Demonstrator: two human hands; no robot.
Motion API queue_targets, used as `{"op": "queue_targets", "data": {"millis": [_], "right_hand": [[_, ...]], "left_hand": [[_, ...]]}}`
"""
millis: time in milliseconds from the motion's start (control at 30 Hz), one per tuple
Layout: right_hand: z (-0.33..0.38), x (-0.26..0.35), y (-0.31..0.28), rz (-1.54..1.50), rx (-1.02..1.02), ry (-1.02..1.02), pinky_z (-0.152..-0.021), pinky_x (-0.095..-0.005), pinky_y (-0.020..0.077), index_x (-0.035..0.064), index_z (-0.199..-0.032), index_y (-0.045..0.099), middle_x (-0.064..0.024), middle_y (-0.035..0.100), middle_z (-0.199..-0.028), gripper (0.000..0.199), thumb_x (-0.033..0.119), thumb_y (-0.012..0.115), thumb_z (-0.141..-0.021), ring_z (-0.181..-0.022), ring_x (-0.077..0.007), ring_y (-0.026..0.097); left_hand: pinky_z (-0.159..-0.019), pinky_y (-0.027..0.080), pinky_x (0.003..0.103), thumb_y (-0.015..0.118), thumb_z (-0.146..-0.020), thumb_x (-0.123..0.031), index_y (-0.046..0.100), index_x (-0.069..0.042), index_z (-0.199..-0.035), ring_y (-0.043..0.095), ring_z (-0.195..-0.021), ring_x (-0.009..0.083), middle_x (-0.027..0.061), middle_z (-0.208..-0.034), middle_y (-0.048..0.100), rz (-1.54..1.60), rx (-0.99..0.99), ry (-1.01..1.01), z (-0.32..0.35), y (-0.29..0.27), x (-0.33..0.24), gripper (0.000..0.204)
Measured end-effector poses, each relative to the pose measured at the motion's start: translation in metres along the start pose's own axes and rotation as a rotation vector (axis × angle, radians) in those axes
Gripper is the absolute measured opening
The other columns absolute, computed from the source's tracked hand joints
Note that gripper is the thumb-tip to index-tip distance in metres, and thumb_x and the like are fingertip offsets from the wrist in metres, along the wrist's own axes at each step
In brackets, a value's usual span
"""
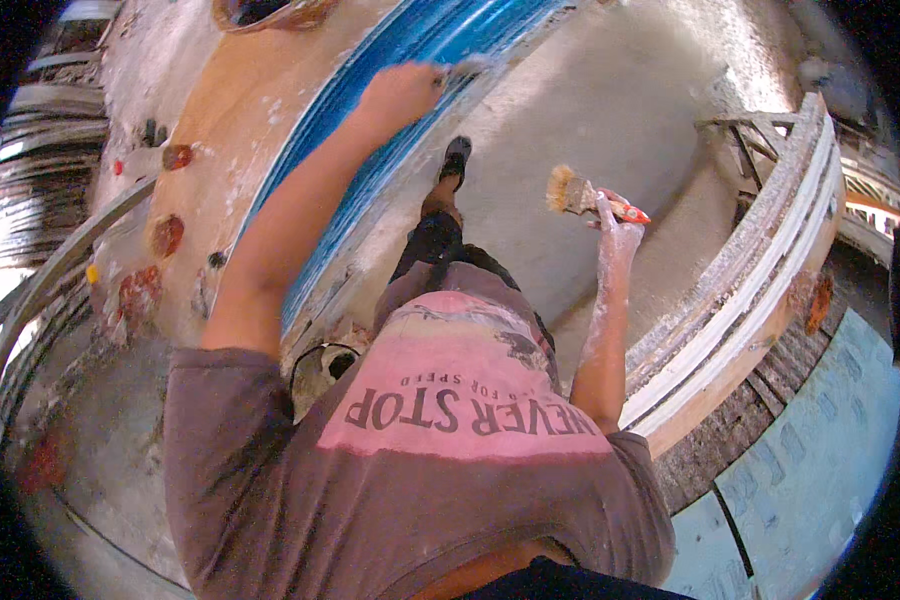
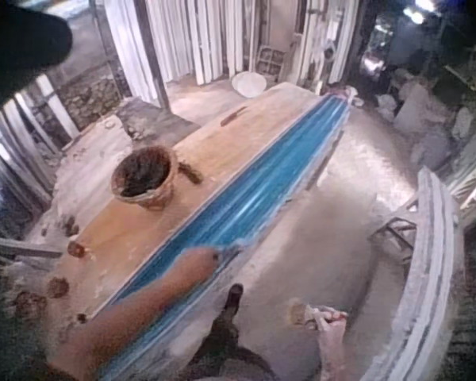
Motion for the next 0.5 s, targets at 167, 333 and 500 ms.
{"op": "queue_targets", "data": {"millis": [167, 333, 500], "right_hand": [[-0.040, -0.004, -0.010, 0.032, 0.005, 0.016, -0.058, -0.0252, 0.0571, -0.0024, -0.107, 0.070, -0.0086, 0.072, -0.094, 0.024, 0.015, 0.072, -0.091, -0.079, -0.0133, 0.070], [-0.085, 0.029, 0.001, -0.069, -0.050, 0.012, -0.055, -0.0244, 0.0563, -0.0025, -0.101, 0.071, -0.0073, 0.072, -0.090, 0.021, 0.015, 0.074, -0.088, -0.076, -0.0124, 0.069], [-0.165, 0.094, 0.026, 0.032, 0.065, -0.059, -0.057, -0.0245, 0.0572, -0.0018, -0.101, 0.071, -0.0068, 0.071, -0.088, 0.018, 0.012, 0.072, -0.089, -0.075, -0.0122, 0.068]], "left_hand": [[-0.079, 0.056, 0.052, 0.055, -0.094, -0.034, 0.069, -0.013, -0.116, 0.069, -0.087, 0.0406, 0.0201, -0.097, 0.071, 0.021, -0.012, 0.046, -0.072, -0.001, -0.025, 0.034], [-0.079, 0.055, 0.052, 0.052, -0.094, -0.028, 0.066, -0.010, -0.115, 0.068, -0.090, 0.0413, 0.0219, -0.100, 0.070, 0.115, 0.038, 0.004, -0.057, -0.006, -0.029, 0.031], [-0.078, 0.054, 0.053, 0.051, -0.097, -0.028, 0.062, -0.005, -0.114, 0.067, -0.091, 0.0416, 0.0242, -0.098, 0.069, 0.210, 0.001, -0.019, -0.156, -0.018, -0.058, 0.030]]}}
Point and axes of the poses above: each hand's wrist, its own z-axis away from the middle knuckle, its own y-axis out of the palm, x = y × z, the point moved 3 cm from there along -z, towards the middle knuckle
